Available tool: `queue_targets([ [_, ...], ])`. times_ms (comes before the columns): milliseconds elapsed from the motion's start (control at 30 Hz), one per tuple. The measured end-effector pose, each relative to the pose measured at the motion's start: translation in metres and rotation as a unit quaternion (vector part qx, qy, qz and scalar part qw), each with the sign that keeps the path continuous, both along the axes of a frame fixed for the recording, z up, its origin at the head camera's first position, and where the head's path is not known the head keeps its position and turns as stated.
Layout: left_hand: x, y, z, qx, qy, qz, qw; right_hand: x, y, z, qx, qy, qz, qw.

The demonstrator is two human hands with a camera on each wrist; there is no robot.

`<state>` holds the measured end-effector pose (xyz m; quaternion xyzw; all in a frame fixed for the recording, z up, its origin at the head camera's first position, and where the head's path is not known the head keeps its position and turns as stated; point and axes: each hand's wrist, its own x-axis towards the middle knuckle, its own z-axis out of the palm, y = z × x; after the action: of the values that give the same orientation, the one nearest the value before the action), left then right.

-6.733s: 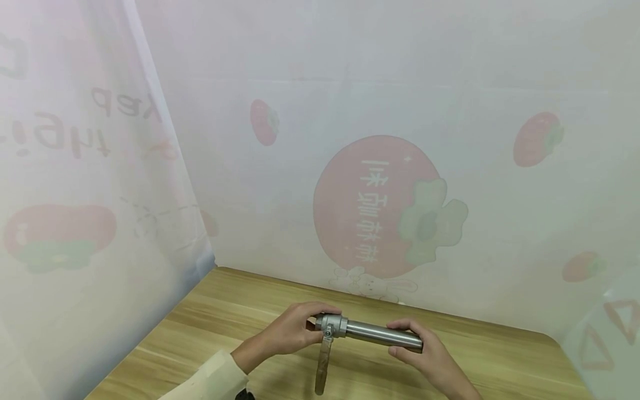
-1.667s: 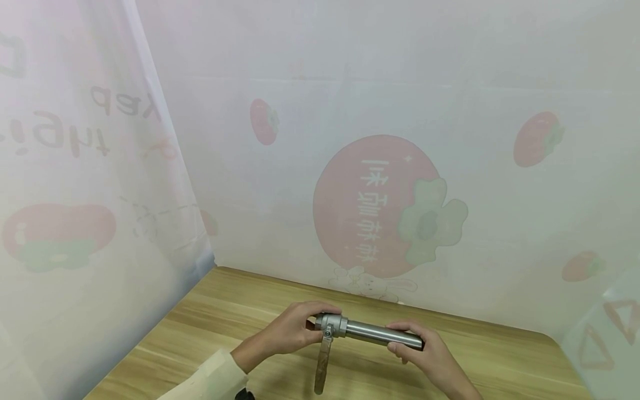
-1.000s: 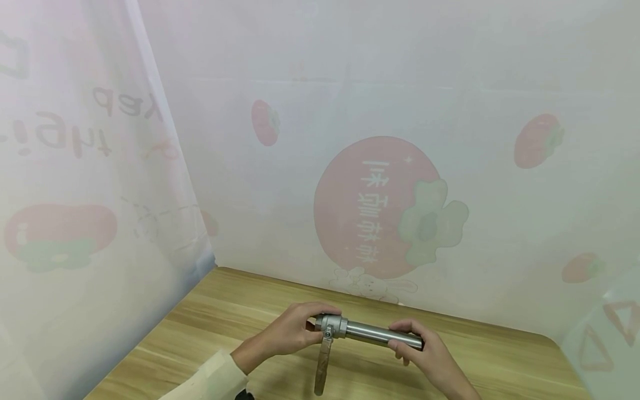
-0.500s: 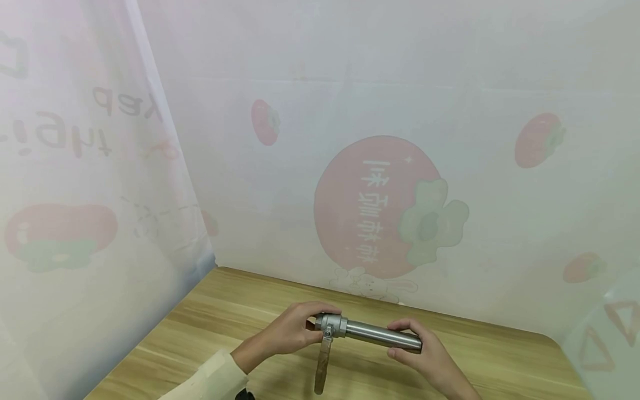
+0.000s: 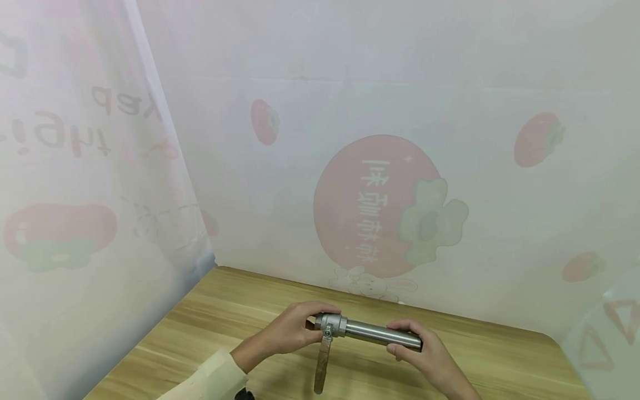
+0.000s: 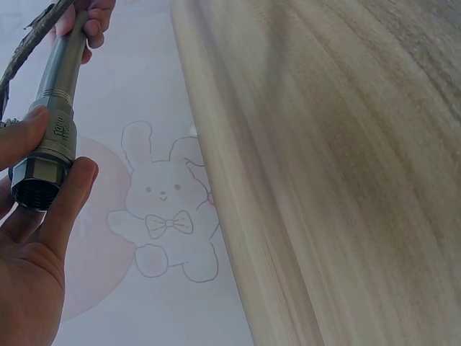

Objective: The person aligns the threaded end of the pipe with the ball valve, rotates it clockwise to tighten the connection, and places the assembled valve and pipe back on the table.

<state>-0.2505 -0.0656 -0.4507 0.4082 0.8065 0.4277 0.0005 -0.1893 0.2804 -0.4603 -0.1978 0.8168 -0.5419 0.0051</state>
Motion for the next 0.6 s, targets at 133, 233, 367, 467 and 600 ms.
queue_targets([
  [133, 0.0003, -0.0002, 0.0002, -0.003, -0.008, 0.003, 1.0, 0.0, -0.001, -0.0004, 0.003, 0.001, -0.004, 1.0],
  [233, 0.0002, -0.0001, 0.0002, -0.002, -0.012, 0.005, 0.9999, -0.0001, -0.0013, 0.0003, 0.005, -0.004, -0.004, 1.0],
  [367, 0.0, 0.0, 0.0, -0.002, -0.007, 0.004, 1.0, -0.0002, -0.0012, 0.0009, 0.0, -0.012, 0.0, 1.0],
  [467, 0.0005, 0.0, 0.0002, -0.002, -0.006, 0.004, 1.0, -0.0006, -0.0009, 0.0008, -0.004, -0.012, 0.004, 1.0],
  [600, 0.0016, -0.0004, 0.0004, -0.003, -0.012, 0.004, 0.9999, -0.0011, -0.0005, -0.0001, -0.003, -0.004, 0.01, 1.0],
])
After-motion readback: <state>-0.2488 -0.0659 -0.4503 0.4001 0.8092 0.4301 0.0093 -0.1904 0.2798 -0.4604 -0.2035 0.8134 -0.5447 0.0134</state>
